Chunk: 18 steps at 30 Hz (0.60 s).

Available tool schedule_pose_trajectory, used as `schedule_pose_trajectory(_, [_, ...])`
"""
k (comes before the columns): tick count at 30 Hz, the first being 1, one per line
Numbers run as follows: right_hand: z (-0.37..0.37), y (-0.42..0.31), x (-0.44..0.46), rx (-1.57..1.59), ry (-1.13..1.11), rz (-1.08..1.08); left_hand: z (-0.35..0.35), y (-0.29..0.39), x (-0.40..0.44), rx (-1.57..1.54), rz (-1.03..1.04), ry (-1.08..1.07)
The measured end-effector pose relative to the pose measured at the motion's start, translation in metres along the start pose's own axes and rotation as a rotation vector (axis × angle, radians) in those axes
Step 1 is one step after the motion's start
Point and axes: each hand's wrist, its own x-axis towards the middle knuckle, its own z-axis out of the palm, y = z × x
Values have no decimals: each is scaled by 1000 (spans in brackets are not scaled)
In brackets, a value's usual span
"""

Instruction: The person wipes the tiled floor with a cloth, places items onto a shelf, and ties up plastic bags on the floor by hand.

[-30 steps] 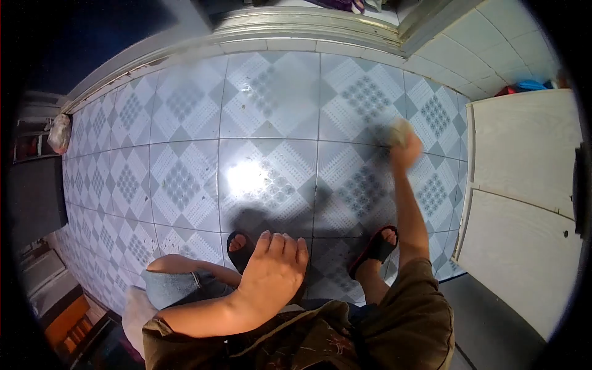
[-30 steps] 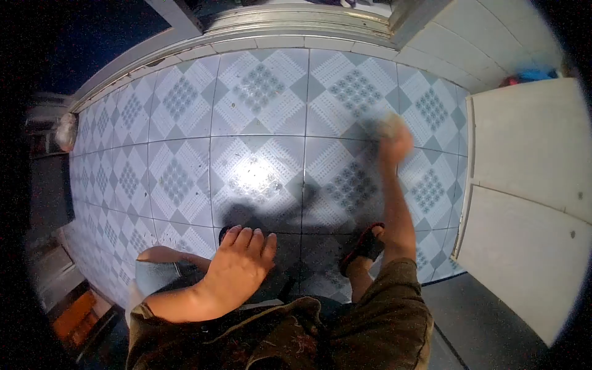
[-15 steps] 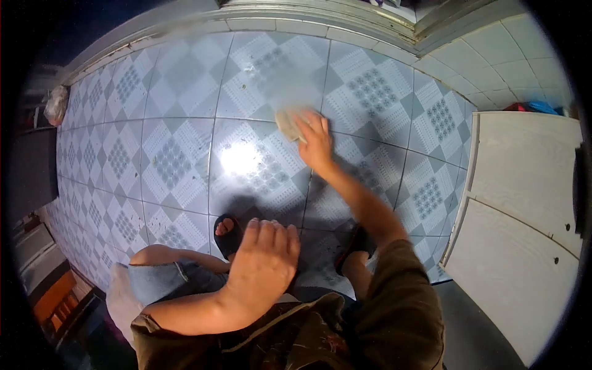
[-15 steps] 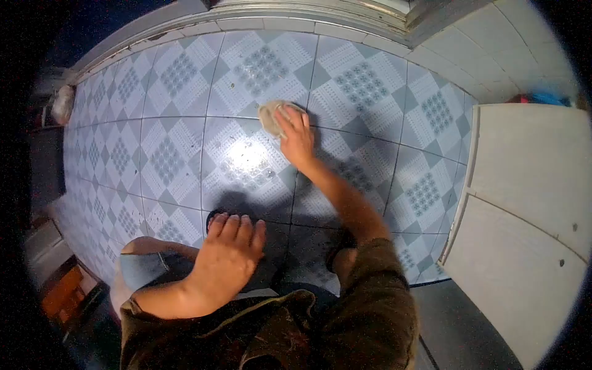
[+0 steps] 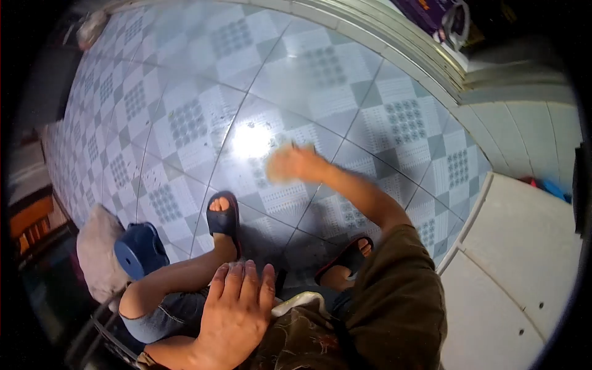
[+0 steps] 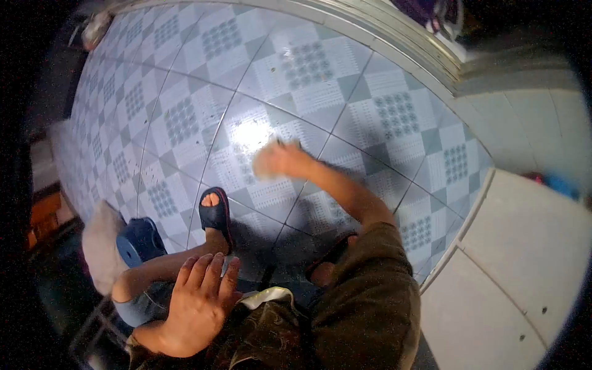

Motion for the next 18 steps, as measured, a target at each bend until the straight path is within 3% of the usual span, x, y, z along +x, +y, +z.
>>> schedule_pose_trajectory(1, [-61, 15, 36, -264, 193, -79, 4, 4, -2, -22, -29, -5])
schedule_pose_trajectory(2, [-56, 36, 62, -39, 351, -4, 8, 8, -5, -41, -55, -10])
schedule_pose_trajectory(3, [-43, 59, 94, 378, 245, 276, 12, 11, -7, -46, -81, -13])
schedule_pose_trajectory(4, [-56, 65, 107, 409, 355, 323, 16, 13, -11, -54, -115, -3])
schedule_pose_trajectory(6, [-93, 54, 127, 243, 223, 535, 26, 15, -19, -76, -170, 1])
schedule_pose_trajectory(8, [-95, 11, 112, 450, 613, 221, 38, 16, -25, -99, -251, -37])
schedule_pose_trajectory(10, [-64, -57, 77, 593, 498, -151, 43, 16, -26, -125, -301, -51])
schedule_pose_trajectory(11, [-54, -108, 37, 275, 194, -73, 46, 17, -27, -123, -322, -53])
schedule_pose_trajectory(12, [-45, -146, 16, 379, -281, -167, 48, 19, -28, -122, -342, -61])
schedule_pose_trajectory(13, [-32, -174, -11, 2, -219, -693, 49, 22, -29, -136, -364, -67])
schedule_pose_trajectory(15, [5, -197, -26, 430, 238, -886, 49, 24, -30, -187, -365, -48])
schedule_pose_trajectory(16, [10, -195, -15, 434, 236, -904, 46, 23, -28, -192, -382, -45])
schedule_pose_trajectory(18, [7, -180, 23, 599, -243, -256, 41, 25, -25, -228, -353, -70])
